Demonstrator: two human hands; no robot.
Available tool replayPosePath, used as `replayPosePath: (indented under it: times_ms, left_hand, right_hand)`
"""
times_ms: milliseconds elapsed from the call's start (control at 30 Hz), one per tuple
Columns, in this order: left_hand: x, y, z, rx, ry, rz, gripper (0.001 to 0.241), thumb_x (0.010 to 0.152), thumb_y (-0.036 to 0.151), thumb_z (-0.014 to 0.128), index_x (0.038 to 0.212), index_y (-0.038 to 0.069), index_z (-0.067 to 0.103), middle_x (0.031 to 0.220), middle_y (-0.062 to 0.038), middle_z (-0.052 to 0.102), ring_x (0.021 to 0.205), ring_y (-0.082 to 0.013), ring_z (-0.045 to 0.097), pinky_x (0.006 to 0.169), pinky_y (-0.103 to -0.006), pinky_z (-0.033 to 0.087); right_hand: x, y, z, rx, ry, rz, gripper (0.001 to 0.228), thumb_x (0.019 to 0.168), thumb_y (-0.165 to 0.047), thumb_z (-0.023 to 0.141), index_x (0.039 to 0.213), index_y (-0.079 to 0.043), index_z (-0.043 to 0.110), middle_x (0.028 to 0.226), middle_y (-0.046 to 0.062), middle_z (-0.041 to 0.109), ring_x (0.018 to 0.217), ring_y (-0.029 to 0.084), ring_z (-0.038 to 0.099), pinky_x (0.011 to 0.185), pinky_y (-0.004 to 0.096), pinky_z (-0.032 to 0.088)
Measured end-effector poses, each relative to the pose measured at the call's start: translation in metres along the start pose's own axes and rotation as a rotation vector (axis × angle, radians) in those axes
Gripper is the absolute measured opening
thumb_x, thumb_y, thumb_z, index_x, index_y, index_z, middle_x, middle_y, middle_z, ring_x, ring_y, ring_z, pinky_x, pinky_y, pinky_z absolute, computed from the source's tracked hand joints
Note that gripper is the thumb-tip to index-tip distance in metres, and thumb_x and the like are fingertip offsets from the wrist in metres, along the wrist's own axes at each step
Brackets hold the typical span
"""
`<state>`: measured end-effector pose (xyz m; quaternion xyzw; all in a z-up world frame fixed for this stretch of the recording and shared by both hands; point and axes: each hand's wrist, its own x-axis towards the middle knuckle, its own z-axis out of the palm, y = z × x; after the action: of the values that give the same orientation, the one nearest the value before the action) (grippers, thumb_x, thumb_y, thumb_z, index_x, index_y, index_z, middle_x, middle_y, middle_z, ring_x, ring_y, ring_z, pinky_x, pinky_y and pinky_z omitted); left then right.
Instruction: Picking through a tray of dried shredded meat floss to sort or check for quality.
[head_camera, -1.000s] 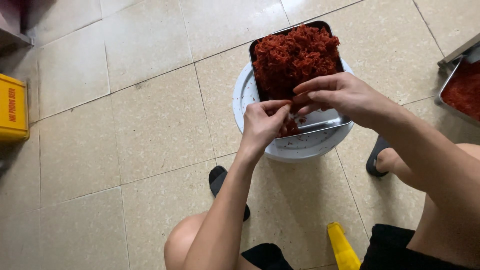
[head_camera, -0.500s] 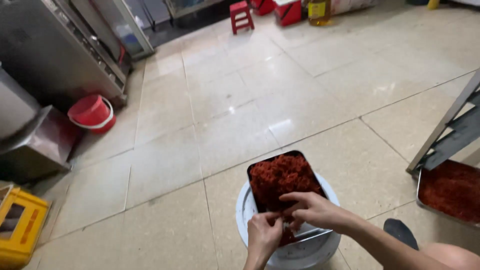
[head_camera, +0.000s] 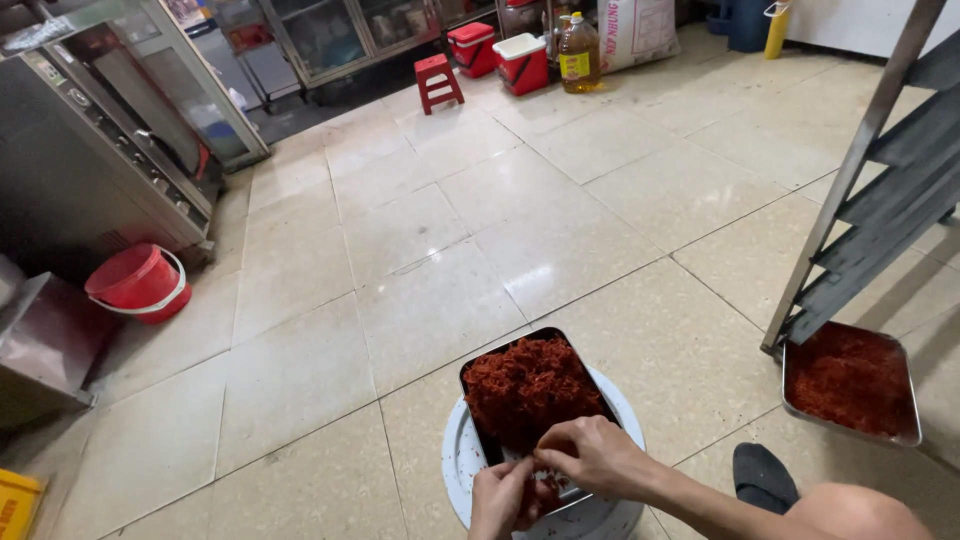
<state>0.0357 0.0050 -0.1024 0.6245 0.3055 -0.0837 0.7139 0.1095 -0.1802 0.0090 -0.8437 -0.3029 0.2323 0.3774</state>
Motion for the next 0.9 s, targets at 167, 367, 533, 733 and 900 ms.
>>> replayPosePath:
  times_ms: [167,367,533,733,900]
  left_hand:
    - [-0.014,0.013,0.003,-0.356,-0.199,-0.126,0.056,0.103,0.046,0.045,0.119,0.000,0.072,0.073,-0.010,0.072,0.050,-0.0180,0.062,0.040,-0.0298,0.044]
    - [-0.062,0.043,0.000,-0.526,-0.298,-0.062,0.056,0.105,0.050,0.043,0.134,0.005,0.062,0.098,-0.008,0.075,0.080,-0.0187,0.072,0.063,-0.0313,0.060]
    - [-0.071,0.046,-0.003,-0.445,-0.254,0.117,0.039,0.107,0.030,0.062,0.129,-0.001,0.067,0.103,-0.010,0.072,0.087,-0.0171,0.072,0.072,-0.0312,0.061]
    - [-0.076,0.054,-0.004,-0.525,-0.204,0.117,0.033,0.101,0.025,0.063,0.122,0.000,0.070,0.101,-0.009,0.075,0.082,-0.0159,0.073,0.072,-0.0308,0.064]
    - [-0.068,0.049,-0.009,-0.583,-0.199,0.104,0.039,0.102,0.031,0.061,0.119,-0.002,0.071,0.097,-0.011,0.075,0.080,-0.0166,0.073,0.070,-0.0308,0.063]
  right_hand:
    - [-0.009,-0.013,-0.004,-0.001,-0.057,-0.234,0.031,0.089,-0.033,0.076,0.106,-0.007,0.080,0.103,0.012,0.075,0.091,0.025,0.074,0.080,0.039,0.060]
    - [0.001,0.008,0.011,0.042,0.000,-0.212,0.027,0.085,-0.030,0.078,0.101,-0.009,0.082,0.098,0.009,0.078,0.087,0.022,0.077,0.076,0.037,0.063]
    - [-0.003,-0.015,-0.013,0.089,0.013,0.027,0.029,0.089,-0.034,0.075,0.106,-0.011,0.081,0.095,0.006,0.081,0.087,0.019,0.078,0.078,0.038,0.064]
    - [-0.004,-0.020,-0.022,0.228,0.021,0.019,0.027,0.093,-0.029,0.072,0.108,-0.009,0.080,0.093,0.008,0.081,0.083,0.017,0.078,0.076,0.033,0.065]
    - [-0.005,-0.025,-0.027,0.206,0.133,0.001,0.029,0.097,-0.030,0.071,0.112,-0.005,0.077,0.091,0.012,0.078,0.076,0.019,0.076,0.066,0.032,0.064]
